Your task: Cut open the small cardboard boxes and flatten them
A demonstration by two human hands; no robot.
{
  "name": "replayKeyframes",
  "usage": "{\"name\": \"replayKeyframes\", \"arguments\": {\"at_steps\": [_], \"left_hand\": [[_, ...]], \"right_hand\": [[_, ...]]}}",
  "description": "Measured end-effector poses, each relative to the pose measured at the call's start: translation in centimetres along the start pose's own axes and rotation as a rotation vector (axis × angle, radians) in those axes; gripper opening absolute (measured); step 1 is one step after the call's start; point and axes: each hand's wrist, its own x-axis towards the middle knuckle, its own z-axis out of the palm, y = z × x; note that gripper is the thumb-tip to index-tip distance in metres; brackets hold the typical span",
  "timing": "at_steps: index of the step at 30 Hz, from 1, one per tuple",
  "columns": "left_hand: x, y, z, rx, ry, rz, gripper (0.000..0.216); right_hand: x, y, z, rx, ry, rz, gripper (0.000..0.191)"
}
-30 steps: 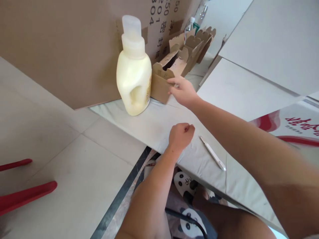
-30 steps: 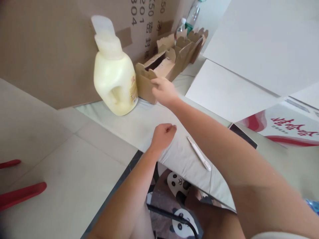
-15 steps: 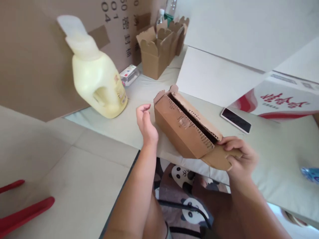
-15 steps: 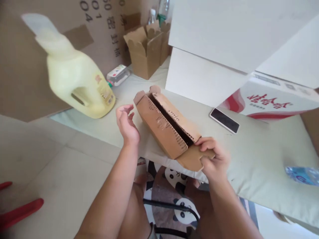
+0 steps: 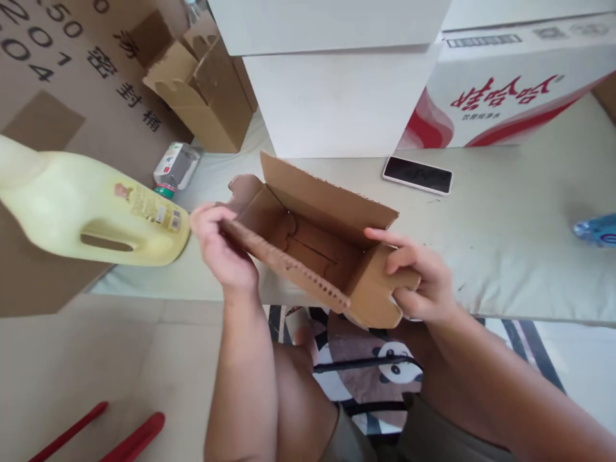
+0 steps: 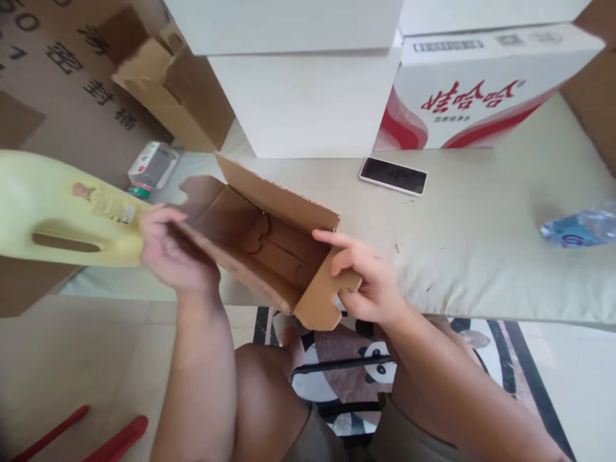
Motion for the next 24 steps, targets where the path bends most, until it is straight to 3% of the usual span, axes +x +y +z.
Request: {"name": "replayKeyframes", "arguments": {"at_steps": [4,8,11,14,17,20,24], "left_hand": [[-0.3,0.7,0.5,-0.282,0.034,-0.073,0.022],[-1.0,0.3,0.4,-0.174,0.006,-0.104,0.027],[-1.5,-0.8,0.0,-0.073,-0.043,-0.015,0.036],[-1.8,-1.4,-0.5,0.117,-0.113,0.123,0.039],[-1.7,-1.5,-0.8,0.270,-0.235,0.104,0.030],[-1.2,-1.8,-1.1,0.285,-0.275,-0.018,0.025],[-0.3,-2.2,-1.7,0.226,-0.148,-0.221,0.029]], "right_hand": [[-0.2,0.2,1.3,0.014,0.108,0.154,0.038],[0.2,0.7,2.5,-0.084,0.221,0.229,0.054],[0.6,1.1,2.8,-0.114,0.274,0.199,0.064],[0.6,1.2,2.8,0.005,0.080,0.213,0.046],[0.2,1.2,2.7,0.120,-0.063,0.176,0.027],[-0.1,1.4,2.9,0.237,-0.059,0.156,0.031],[-0.2,2.4,3.4,0.284,0.025,0.296,0.047]]}}
